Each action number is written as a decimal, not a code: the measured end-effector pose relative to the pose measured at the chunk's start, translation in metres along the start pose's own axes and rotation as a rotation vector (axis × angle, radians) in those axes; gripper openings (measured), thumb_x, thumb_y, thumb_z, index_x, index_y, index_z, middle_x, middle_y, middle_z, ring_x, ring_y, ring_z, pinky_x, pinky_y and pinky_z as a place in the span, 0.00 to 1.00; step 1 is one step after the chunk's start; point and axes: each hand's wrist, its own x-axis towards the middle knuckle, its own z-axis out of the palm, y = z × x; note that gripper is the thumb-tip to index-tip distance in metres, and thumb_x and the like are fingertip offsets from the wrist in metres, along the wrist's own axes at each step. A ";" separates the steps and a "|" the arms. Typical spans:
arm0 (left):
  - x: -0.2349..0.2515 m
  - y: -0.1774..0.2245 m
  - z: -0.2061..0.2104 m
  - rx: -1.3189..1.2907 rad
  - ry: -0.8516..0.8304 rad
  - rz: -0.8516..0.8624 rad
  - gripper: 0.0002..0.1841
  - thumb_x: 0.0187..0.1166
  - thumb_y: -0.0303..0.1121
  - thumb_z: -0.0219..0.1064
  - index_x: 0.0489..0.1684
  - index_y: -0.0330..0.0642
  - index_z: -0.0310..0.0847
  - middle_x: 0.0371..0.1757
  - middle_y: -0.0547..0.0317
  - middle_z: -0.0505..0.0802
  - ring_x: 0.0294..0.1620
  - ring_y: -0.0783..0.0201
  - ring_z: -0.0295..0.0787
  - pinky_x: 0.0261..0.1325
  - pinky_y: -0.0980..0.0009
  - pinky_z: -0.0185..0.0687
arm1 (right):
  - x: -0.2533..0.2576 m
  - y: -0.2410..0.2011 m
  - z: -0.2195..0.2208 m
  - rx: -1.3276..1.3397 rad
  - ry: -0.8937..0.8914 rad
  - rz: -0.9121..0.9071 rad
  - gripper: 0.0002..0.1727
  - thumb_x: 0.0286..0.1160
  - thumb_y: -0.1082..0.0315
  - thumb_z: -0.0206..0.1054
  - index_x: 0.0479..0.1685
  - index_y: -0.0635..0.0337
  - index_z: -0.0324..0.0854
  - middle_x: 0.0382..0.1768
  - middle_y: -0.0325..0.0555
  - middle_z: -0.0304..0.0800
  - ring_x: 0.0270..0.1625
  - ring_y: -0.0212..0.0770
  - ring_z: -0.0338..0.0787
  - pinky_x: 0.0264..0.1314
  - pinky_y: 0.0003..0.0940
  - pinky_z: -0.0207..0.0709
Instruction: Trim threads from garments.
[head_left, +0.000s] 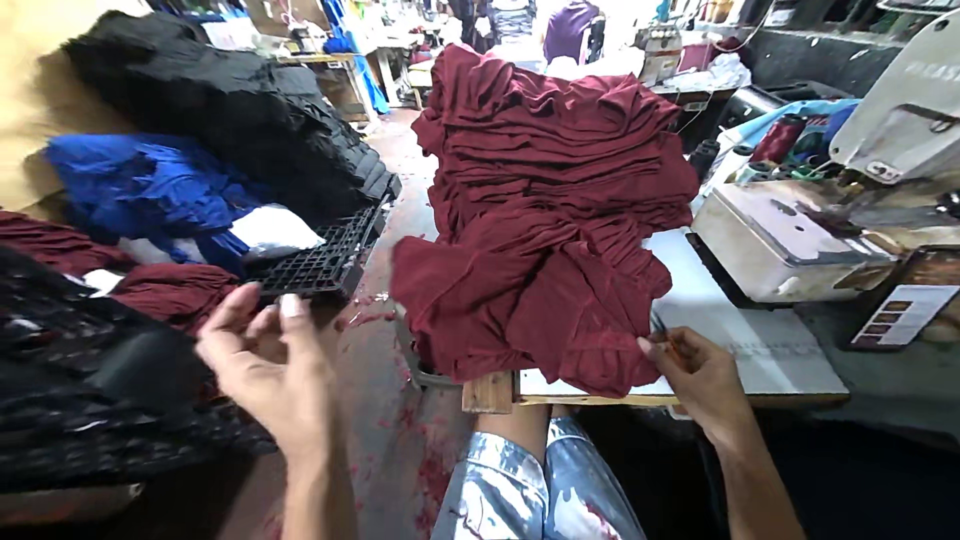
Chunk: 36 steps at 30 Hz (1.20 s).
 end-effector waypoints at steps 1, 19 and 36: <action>-0.014 0.009 0.008 -0.013 -0.069 0.057 0.26 0.86 0.37 0.60 0.76 0.27 0.66 0.72 0.45 0.80 0.64 0.69 0.82 0.66 0.71 0.79 | -0.003 -0.001 0.002 -0.054 -0.034 0.023 0.10 0.67 0.68 0.79 0.42 0.63 0.85 0.26 0.40 0.85 0.26 0.31 0.81 0.30 0.31 0.78; -0.080 0.020 0.084 -0.107 -0.313 0.414 0.04 0.71 0.27 0.68 0.37 0.37 0.85 0.44 0.58 0.87 0.42 0.74 0.85 0.46 0.79 0.84 | -0.019 -0.042 0.032 -0.088 0.091 -0.335 0.10 0.49 0.75 0.71 0.31 0.57 0.79 0.22 0.32 0.79 0.23 0.23 0.78 0.25 0.22 0.74; -0.099 0.031 0.073 -0.063 -0.805 0.011 0.20 0.66 0.35 0.82 0.55 0.38 0.88 0.57 0.53 0.90 0.53 0.65 0.92 0.59 0.66 0.91 | -0.022 -0.059 0.036 0.399 -0.345 -0.194 0.08 0.70 0.68 0.72 0.45 0.57 0.89 0.29 0.32 0.92 0.27 0.27 0.90 0.33 0.23 0.88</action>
